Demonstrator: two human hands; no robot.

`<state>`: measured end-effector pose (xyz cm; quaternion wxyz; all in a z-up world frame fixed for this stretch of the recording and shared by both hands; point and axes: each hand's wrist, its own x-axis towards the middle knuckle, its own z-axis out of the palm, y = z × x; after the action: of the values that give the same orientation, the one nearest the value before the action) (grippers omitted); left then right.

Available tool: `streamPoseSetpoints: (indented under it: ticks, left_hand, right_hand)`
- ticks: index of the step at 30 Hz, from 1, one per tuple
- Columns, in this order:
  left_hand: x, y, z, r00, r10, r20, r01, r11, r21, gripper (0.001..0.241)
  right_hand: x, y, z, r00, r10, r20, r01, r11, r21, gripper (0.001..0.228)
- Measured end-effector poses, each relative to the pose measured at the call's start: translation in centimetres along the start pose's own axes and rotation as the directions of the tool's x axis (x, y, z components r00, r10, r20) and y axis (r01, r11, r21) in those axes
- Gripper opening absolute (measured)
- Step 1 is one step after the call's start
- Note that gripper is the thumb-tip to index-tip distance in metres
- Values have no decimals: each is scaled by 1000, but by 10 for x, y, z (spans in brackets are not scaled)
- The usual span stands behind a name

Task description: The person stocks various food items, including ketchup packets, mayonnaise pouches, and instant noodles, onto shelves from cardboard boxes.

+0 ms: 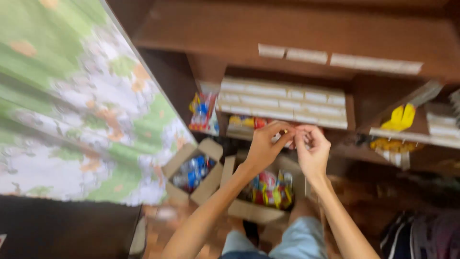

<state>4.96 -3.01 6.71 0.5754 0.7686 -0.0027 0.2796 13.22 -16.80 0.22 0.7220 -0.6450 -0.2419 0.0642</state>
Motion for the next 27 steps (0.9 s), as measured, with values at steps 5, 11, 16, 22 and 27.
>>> streamPoseSetpoints:
  ticks: [5, 11, 16, 22, 27]
  left_hand:
    - [-55, -98, 33, 969, -247, 21, 245, 938, -244, 14]
    - [-134, -201, 57, 910, -414, 19, 411, 907, 92, 9]
    - [-212, -286, 79, 784, -621, 8, 612, 775, 156, 11]
    - [-280, -399, 113, 674, -736, -60, 730, 652, 204, 9]
    - [-302, -481, 148, 707, -702, -80, 700, 681, 213, 10]
  right_hand:
    - [-43, 81, -4, 985, 169, -45, -166, 984, 71, 11]
    - [-113, 201, -7, 930, 351, -105, -365, 912, -187, 11]
    - [-160, 282, -6, 816, 567, -112, -558, 720, -413, 15]
    - [-208, 414, -15, 839, 532, -112, -473, 614, -632, 13]
    - [-215, 495, -38, 847, 523, -99, -422, 546, -724, 13]
